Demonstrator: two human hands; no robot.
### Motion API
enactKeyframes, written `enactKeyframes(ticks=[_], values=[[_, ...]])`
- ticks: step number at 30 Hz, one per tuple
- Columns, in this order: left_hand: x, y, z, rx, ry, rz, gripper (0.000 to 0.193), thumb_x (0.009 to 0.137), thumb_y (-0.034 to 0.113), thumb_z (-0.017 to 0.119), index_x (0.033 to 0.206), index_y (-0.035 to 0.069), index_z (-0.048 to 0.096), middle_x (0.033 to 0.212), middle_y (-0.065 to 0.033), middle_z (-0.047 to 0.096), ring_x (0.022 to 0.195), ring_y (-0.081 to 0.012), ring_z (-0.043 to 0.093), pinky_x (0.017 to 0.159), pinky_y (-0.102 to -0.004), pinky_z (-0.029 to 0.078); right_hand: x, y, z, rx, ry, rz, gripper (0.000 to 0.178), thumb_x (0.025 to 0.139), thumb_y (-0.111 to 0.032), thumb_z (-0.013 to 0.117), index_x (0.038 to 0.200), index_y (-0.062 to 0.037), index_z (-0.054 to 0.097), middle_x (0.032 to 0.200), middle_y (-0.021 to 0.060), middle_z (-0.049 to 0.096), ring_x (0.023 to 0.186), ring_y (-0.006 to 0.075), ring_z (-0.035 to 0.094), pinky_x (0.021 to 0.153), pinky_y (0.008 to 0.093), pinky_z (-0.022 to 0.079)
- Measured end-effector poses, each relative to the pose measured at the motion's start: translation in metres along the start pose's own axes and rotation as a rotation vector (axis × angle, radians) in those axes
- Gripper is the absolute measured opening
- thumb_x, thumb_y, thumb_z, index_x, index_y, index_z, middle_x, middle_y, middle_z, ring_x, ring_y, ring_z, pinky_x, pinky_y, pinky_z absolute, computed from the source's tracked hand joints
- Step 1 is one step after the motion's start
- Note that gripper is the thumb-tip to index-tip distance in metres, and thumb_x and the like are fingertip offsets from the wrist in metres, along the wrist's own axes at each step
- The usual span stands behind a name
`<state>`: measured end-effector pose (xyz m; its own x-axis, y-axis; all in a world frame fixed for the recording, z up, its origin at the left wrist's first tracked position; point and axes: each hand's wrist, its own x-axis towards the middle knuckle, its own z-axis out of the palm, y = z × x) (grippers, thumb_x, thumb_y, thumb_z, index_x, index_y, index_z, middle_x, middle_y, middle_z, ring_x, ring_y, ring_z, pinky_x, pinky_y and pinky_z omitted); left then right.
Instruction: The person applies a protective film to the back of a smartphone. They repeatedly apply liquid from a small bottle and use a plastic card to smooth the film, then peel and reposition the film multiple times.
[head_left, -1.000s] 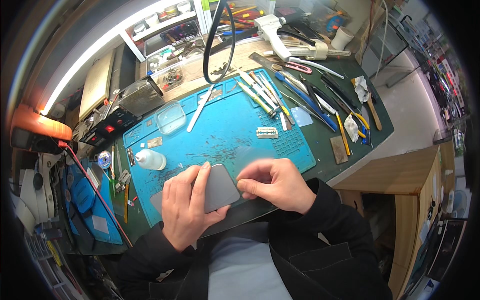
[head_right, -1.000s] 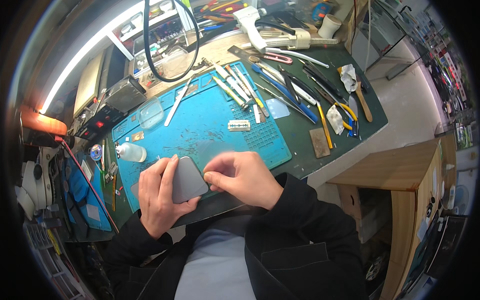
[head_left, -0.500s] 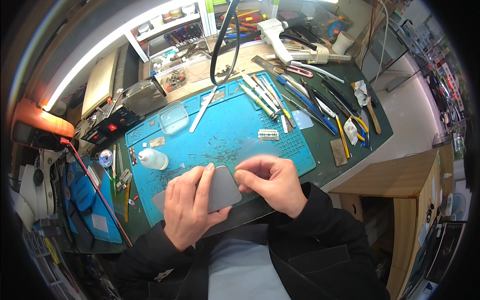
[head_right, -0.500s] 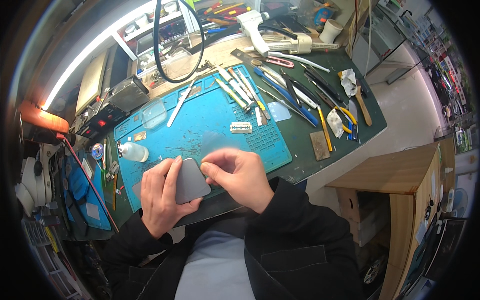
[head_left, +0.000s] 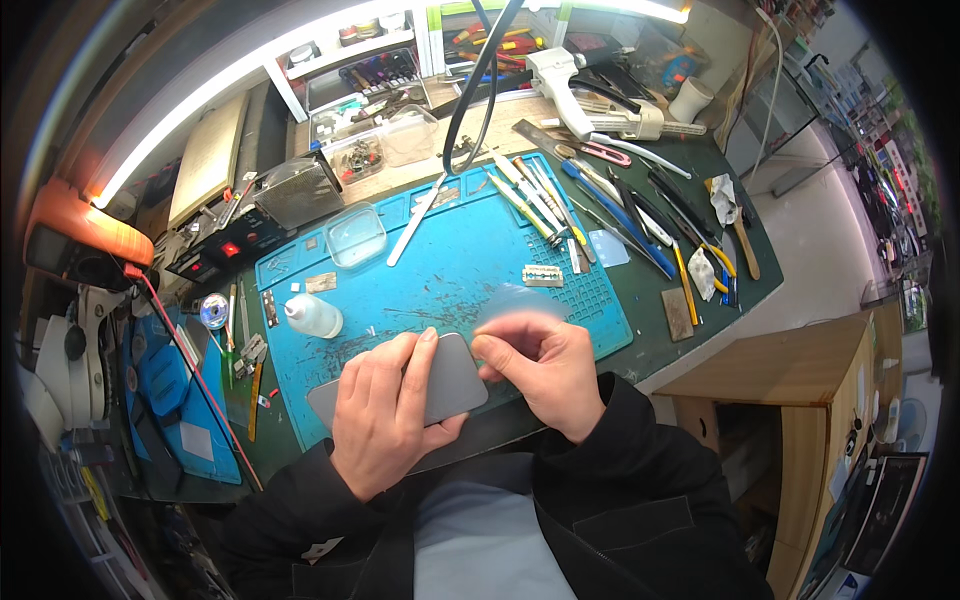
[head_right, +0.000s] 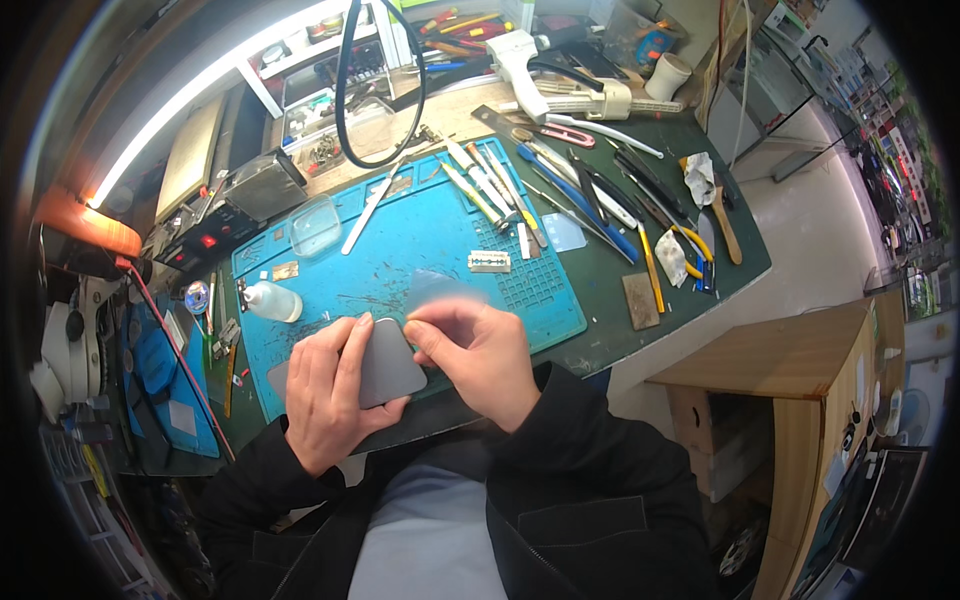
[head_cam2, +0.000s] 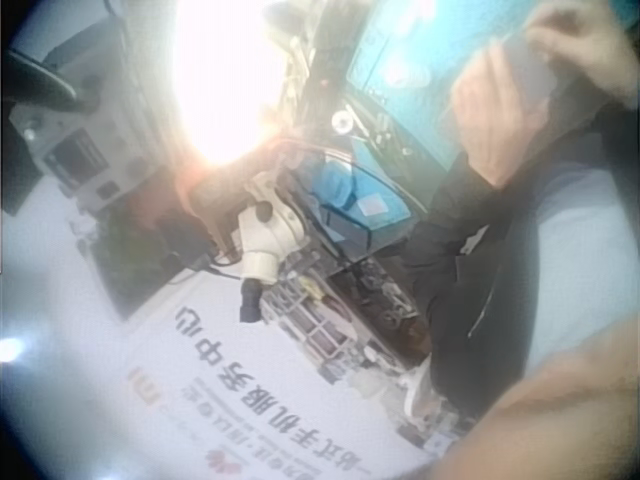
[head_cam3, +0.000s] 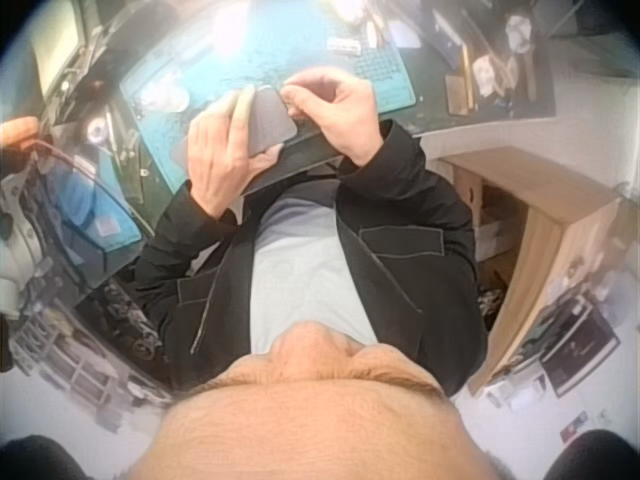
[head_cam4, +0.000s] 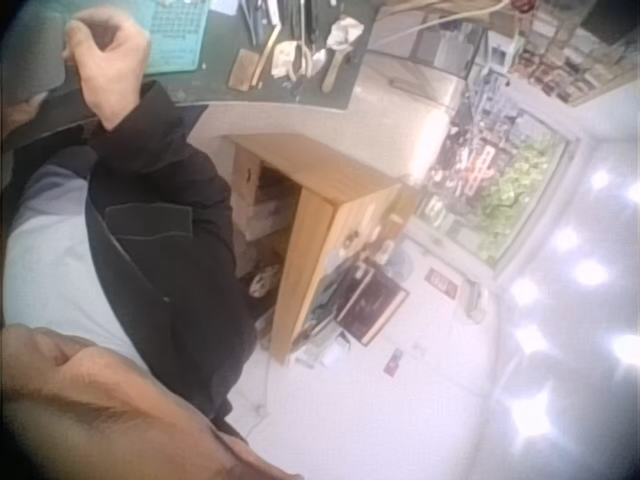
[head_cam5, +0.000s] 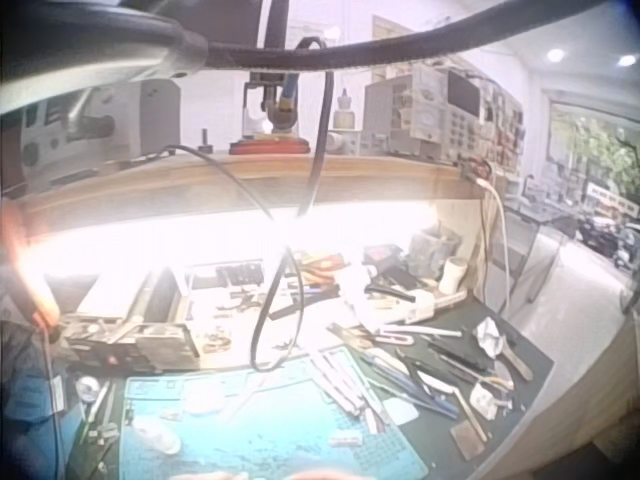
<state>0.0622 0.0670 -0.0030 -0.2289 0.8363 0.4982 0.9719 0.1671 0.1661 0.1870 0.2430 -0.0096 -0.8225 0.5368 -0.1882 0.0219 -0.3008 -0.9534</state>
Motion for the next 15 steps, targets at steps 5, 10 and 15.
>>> enactKeyframes(ticks=[5, 10, 15], values=[[-0.001, 0.0, -0.001, -0.003, -0.003, -0.006, 0.086, 0.071, 0.027, 0.09, 0.144, -0.005, 0.058, 0.13, -0.0192, 0.063, 0.112, -0.0355, 0.065, 0.094, -0.0464, 0.052, -0.002, -0.002, 0.002, -0.007, 0.016, -0.009, 0.016, 0.1, -0.007, 0.078, 0.112, 0.0025, 0.077, 0.099, 0.008, 0.079, 0.083, 0.0123, 0.075, 0.074, 0.0263, 0.062], [-0.003, 0.0, 0.0, -0.016, 0.001, -0.045, 0.088, 0.071, 0.027, 0.09, 0.145, -0.005, 0.057, 0.129, -0.0189, 0.063, 0.113, -0.0353, 0.064, 0.095, -0.0458, 0.051, 0.007, -0.015, -0.014, -0.131, -0.162, 0.075, 0.018, 0.1, -0.012, 0.079, 0.112, 0.0015, 0.078, 0.1, 0.0051, 0.079, 0.089, 0.01, 0.073, 0.075, 0.0255, 0.059], [-0.001, 0.0, -0.001, 0.021, 0.019, -0.042, 0.077, 0.082, 0.036, 0.082, 0.144, -0.004, 0.06, 0.128, -0.0157, 0.063, 0.109, -0.0311, 0.064, 0.096, -0.0431, 0.052, 0.006, -0.011, -0.01, -0.122, -0.147, 0.038, 0.018, 0.1, -0.011, 0.079, 0.112, 0.0022, 0.079, 0.099, 0.0053, 0.079, 0.088, 0.0101, 0.072, 0.074, 0.0251, 0.057]])
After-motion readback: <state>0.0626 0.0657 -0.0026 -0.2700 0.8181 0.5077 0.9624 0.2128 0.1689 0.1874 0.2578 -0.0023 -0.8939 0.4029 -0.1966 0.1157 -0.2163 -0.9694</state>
